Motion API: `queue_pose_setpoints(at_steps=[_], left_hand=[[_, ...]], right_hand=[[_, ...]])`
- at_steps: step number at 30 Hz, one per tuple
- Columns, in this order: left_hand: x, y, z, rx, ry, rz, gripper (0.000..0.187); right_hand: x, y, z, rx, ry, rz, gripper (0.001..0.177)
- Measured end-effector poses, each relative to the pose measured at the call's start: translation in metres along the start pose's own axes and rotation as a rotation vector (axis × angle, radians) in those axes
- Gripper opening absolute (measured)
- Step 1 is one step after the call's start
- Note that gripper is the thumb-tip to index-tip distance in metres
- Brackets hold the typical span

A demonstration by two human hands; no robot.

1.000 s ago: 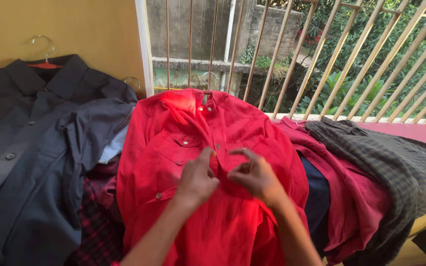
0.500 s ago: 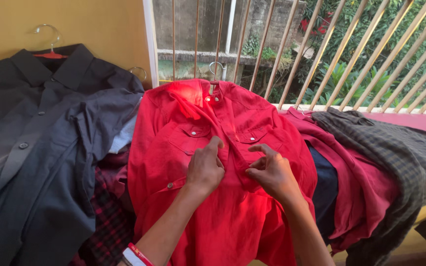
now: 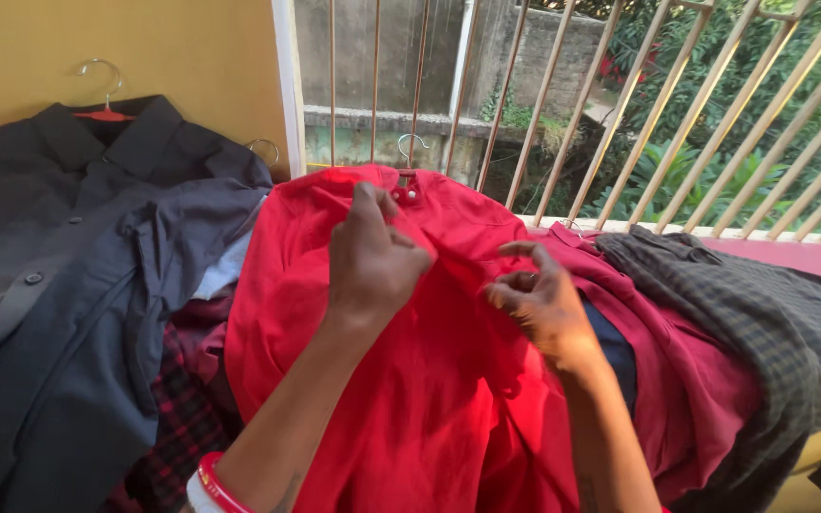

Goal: The person buttons a red shirt from the bottom up, then adjusts the collar and places the shirt on a hanger. The shirt is then hung on a clothesline.

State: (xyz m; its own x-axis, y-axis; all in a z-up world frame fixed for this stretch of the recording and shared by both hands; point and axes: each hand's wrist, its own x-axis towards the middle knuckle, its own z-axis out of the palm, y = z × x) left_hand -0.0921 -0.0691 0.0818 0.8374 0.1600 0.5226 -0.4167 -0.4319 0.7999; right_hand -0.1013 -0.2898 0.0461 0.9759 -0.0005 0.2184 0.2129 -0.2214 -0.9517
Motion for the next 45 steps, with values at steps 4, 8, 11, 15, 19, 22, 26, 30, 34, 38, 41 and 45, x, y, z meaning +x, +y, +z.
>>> queue_pose_setpoints(at_steps=[4, 8, 11, 15, 19, 22, 26, 30, 34, 38, 41, 45], left_hand=[[-0.003, 0.015, 0.022, -0.237, -0.042, -0.134, 0.052], [-0.024, -0.002, 0.051, -0.058, -0.015, -0.223, 0.046], [-0.04, -0.018, 0.065, 0.039, 0.016, -0.297, 0.042], [-0.054, -0.025, 0.073, -0.047, 0.05, -0.415, 0.048], [-0.064, -0.021, 0.072, -0.146, 0.092, -0.478, 0.049], [-0.066, -0.019, 0.072, -0.216, 0.126, -0.506, 0.048], [-0.069, -0.015, 0.077, -0.329, 0.154, -0.53, 0.044], [-0.072, -0.011, 0.085, -0.43, 0.171, -0.544, 0.04], [-0.079, -0.006, 0.091, -0.349, 0.218, -0.497, 0.038], [-0.087, -0.003, 0.09, -0.315, 0.285, -0.472, 0.037], [-0.097, -0.004, 0.09, -0.319, 0.301, -0.475, 0.035], [-0.1, -0.001, 0.091, -0.356, 0.291, -0.476, 0.035]], right_hand=[[0.008, -0.001, -0.025, 0.156, 0.042, -0.058, 0.058], [0.009, 0.012, -0.026, 0.182, 0.028, -0.048, 0.062], [0.007, 0.017, -0.021, 0.132, 0.047, -0.048, 0.058], [-0.006, 0.021, 0.007, 0.233, -0.008, -0.115, 0.049], [-0.018, 0.019, 0.024, -0.232, 0.089, -0.211, 0.044], [-0.017, 0.017, 0.024, -0.233, 0.074, -0.24, 0.045], [-0.016, 0.02, 0.014, -0.224, 0.022, -0.257, 0.047], [-0.014, 0.023, 0.008, -0.142, -0.014, -0.211, 0.046], [-0.021, 0.024, 0.007, -0.178, 0.016, -0.17, 0.042], [-0.026, 0.027, 0.009, -0.131, 0.017, -0.131, 0.035], [-0.028, 0.035, 0.009, 0.015, -0.028, -0.115, 0.032], [-0.022, 0.045, 0.003, 0.022, -0.073, -0.073, 0.04]])
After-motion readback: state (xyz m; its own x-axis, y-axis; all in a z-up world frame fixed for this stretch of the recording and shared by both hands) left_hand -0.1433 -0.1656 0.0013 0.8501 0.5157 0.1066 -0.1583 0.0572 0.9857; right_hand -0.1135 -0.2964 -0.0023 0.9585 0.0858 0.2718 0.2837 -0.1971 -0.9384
